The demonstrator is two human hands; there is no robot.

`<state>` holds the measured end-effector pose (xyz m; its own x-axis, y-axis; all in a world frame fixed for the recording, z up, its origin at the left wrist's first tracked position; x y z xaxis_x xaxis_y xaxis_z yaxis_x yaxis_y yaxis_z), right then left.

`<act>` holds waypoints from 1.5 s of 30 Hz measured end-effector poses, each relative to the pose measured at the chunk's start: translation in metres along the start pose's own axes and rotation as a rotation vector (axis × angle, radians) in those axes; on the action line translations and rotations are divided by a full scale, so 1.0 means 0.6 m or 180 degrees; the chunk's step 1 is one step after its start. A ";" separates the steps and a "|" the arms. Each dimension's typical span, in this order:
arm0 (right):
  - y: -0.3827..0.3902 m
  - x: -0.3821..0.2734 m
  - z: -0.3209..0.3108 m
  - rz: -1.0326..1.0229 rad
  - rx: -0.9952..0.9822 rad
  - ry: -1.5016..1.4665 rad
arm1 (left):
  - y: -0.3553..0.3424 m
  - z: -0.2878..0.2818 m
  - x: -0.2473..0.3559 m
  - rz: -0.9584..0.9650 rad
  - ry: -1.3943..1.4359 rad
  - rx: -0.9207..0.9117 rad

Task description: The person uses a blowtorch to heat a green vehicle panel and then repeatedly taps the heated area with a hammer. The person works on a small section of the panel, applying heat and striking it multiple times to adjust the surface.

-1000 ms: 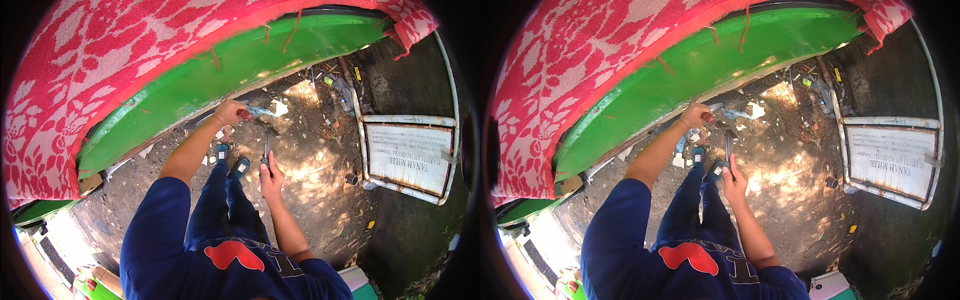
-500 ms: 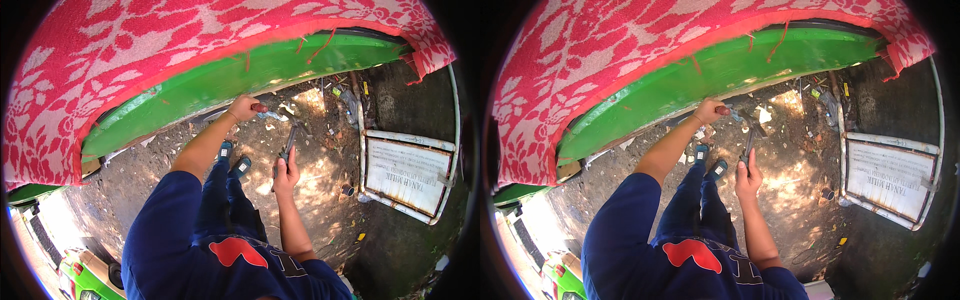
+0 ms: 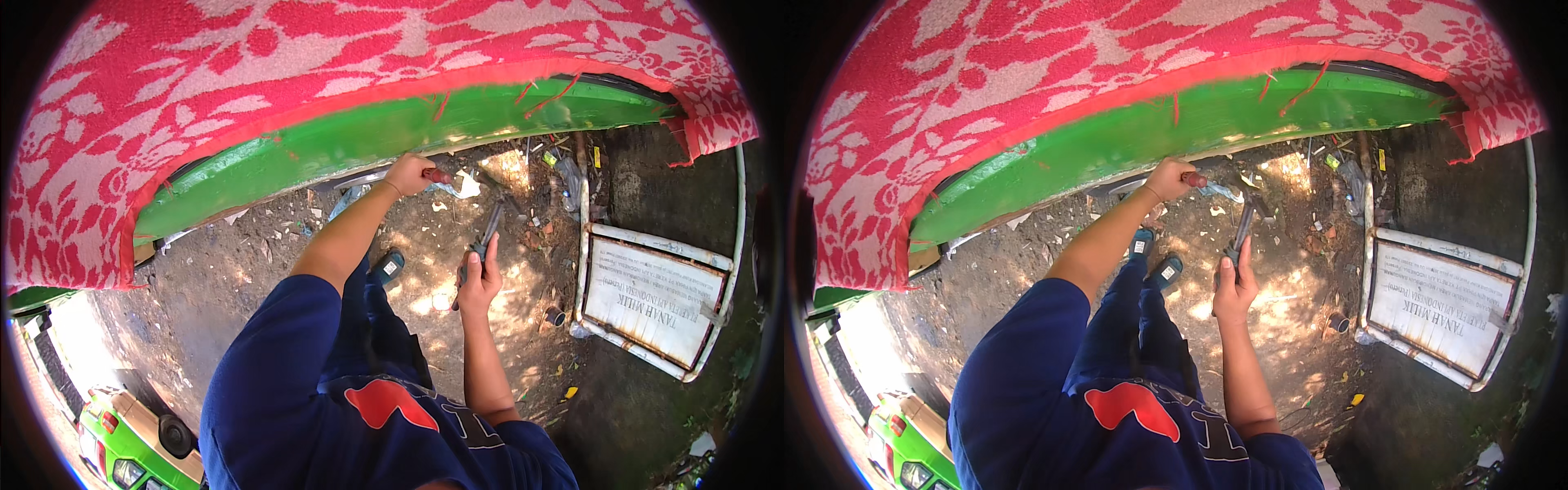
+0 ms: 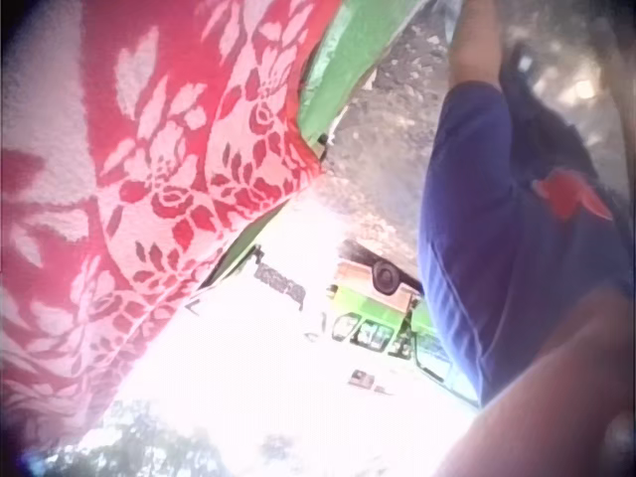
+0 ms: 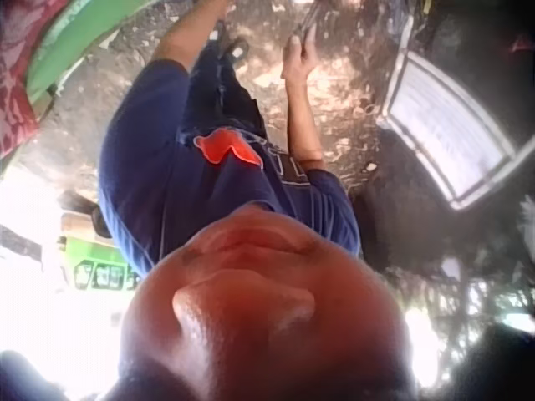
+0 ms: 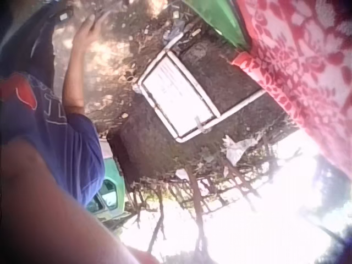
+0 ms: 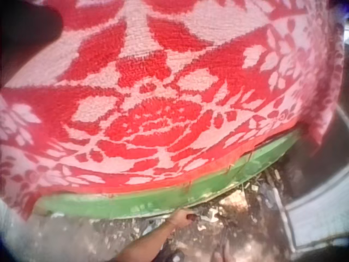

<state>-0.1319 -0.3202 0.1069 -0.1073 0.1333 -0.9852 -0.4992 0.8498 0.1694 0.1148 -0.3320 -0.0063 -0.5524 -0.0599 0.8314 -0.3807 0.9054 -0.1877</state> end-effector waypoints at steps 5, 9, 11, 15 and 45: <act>-0.026 0.018 0.039 0.0443 -0.0455 0.0560 | 0.023 0.022 0.004 0.0076 0.0359 -0.0022; -0.014 0.008 0.033 0.0187 -0.0190 0.0498 | 0.007 0.002 -0.009 -0.0163 0.0215 -0.0028; -0.027 0.023 0.037 0.0621 -0.0354 0.0598 | 0.014 0.006 -0.017 -0.0222 0.0282 -0.0004; 0.004 -0.015 -0.001 -0.0008 0.0322 -0.0098 | -0.008 -0.015 -0.014 -0.0224 0.0197 0.0007; 0.028 0.001 0.061 0.0032 -0.0783 0.0390 | 0.050 -0.005 -0.055 -0.0375 0.1198 0.0326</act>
<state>-0.1089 -0.2869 0.1083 -0.2089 0.0656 -0.9757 -0.6899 0.6973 0.1946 0.1234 -0.3016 -0.0377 -0.1978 0.0147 0.9801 -0.5076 0.8539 -0.1152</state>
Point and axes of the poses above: each hand's wrist, its own y-axis away from the middle knuckle, its own z-axis out of the palm, x = y × z, the point moved 7 cm from there along -y, towards the middle knuckle, and after that the axes turned 3 degrees about -y, right-handed, at the moved point
